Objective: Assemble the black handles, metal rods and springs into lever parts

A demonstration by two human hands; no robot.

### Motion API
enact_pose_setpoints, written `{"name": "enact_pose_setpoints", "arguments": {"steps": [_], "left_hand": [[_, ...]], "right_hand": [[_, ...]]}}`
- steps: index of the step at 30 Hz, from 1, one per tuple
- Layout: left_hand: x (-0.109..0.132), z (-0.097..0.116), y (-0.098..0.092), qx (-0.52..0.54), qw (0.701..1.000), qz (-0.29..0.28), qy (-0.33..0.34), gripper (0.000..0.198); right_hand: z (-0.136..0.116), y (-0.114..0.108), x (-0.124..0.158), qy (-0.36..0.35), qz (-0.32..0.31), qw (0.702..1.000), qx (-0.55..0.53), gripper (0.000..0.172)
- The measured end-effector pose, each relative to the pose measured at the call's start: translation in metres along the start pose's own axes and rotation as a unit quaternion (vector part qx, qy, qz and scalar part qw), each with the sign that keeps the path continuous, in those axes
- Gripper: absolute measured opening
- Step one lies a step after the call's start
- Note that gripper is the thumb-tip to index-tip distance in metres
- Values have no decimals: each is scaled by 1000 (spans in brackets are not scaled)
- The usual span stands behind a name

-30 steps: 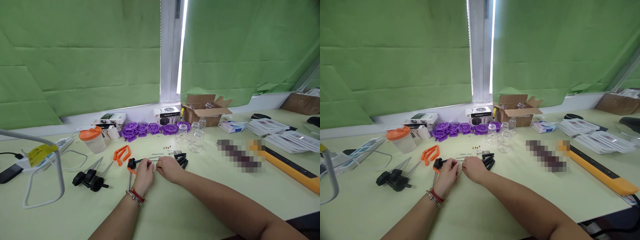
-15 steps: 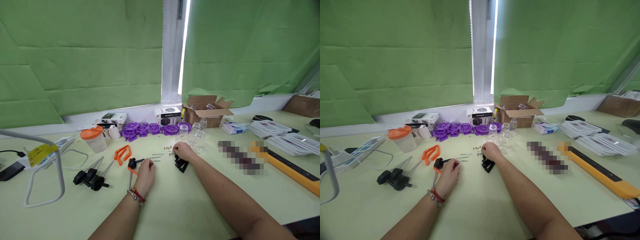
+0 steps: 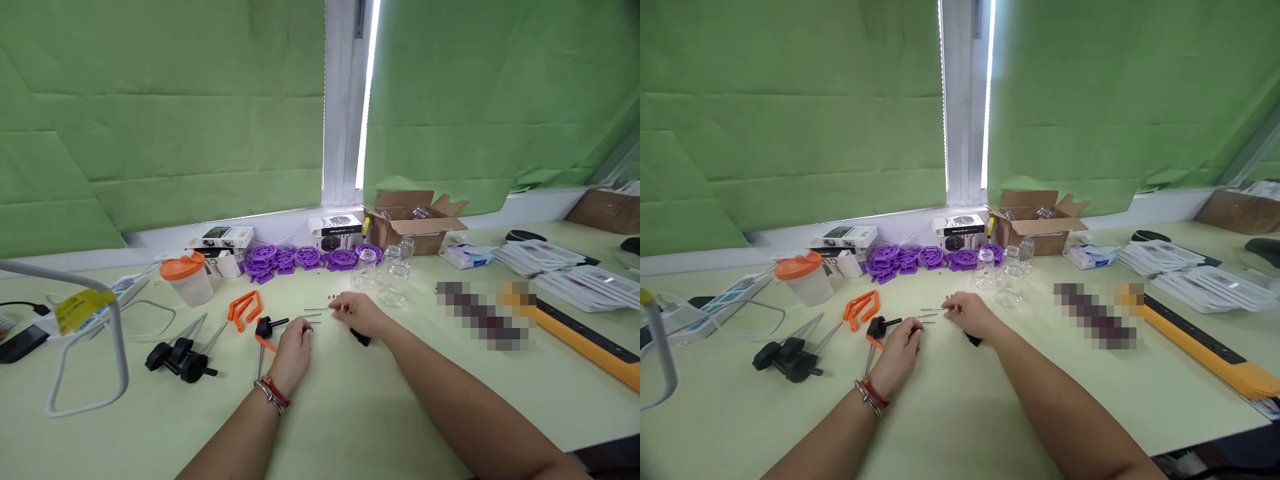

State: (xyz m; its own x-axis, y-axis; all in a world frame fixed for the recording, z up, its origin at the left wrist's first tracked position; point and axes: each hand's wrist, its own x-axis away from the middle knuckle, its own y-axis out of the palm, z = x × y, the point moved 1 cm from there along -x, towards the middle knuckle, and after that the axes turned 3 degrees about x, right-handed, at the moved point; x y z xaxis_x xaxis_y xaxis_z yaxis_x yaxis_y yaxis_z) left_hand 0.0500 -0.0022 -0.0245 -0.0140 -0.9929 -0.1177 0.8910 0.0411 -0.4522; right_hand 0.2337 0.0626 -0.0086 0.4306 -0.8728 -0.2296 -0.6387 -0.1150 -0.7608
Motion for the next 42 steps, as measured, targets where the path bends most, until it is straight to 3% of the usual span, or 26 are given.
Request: {"name": "enact_pose_setpoints", "arguments": {"steps": [2, 4, 7, 14, 17, 20, 22, 23, 27, 32, 36, 38, 40, 42], "left_hand": [[2, 5, 1, 22, 999, -36, 16, 10], [3, 8, 1, 48, 996, -67, 23, 10], [3, 9, 1, 81, 992, -96, 10, 10], [9, 14, 6, 124, 983, -133, 15, 23], [8, 18, -3, 32, 998, -45, 39, 34], [0, 19, -33, -107, 982, 140, 66, 28], [-6, 18, -59, -190, 950, 243, 46, 26], [-9, 16, -71, -227, 937, 265, 17, 26], [-16, 5, -97, -319, 917, 199, -132, 25], [-18, -8, -89, -262, 939, 150, -167, 31], [-18, -15, -79, -221, 956, 129, -142, 28], [-15, -12, -73, -223, 963, 118, -99, 25], [-11, -4, -65, -211, 972, 102, -27, 23], [-6, 7, -57, -170, 982, 72, 48, 22]], "right_hand": [[-20, 10, 9, -84, -63, 994, -31, 26], [-35, 17, 15, -136, -80, 987, 24, 19], [-44, 22, 17, -139, -63, 982, 110, 12], [-42, 13, 13, -145, -51, 972, 177, 12], [-27, 3, 4, -61, 6, 977, 204, 13], [2, -11, -6, 142, 98, 957, 234, 18], [20, -15, -10, 213, 73, 943, 247, 16], [26, -16, -11, 223, 58, 941, 248, 14], [37, -15, -10, 216, 14, 946, 241, 11], [35, -17, -8, 202, 4, 951, 233, 17], [16, -16, -6, 177, 39, 960, 213, 16], [-5, -10, -3, 124, 67, 980, 137, 19], [-30, 0, 2, 69, 39, 997, 14, 23], [-52, 14, 7, 66, -58, 986, -143, 28]]}}
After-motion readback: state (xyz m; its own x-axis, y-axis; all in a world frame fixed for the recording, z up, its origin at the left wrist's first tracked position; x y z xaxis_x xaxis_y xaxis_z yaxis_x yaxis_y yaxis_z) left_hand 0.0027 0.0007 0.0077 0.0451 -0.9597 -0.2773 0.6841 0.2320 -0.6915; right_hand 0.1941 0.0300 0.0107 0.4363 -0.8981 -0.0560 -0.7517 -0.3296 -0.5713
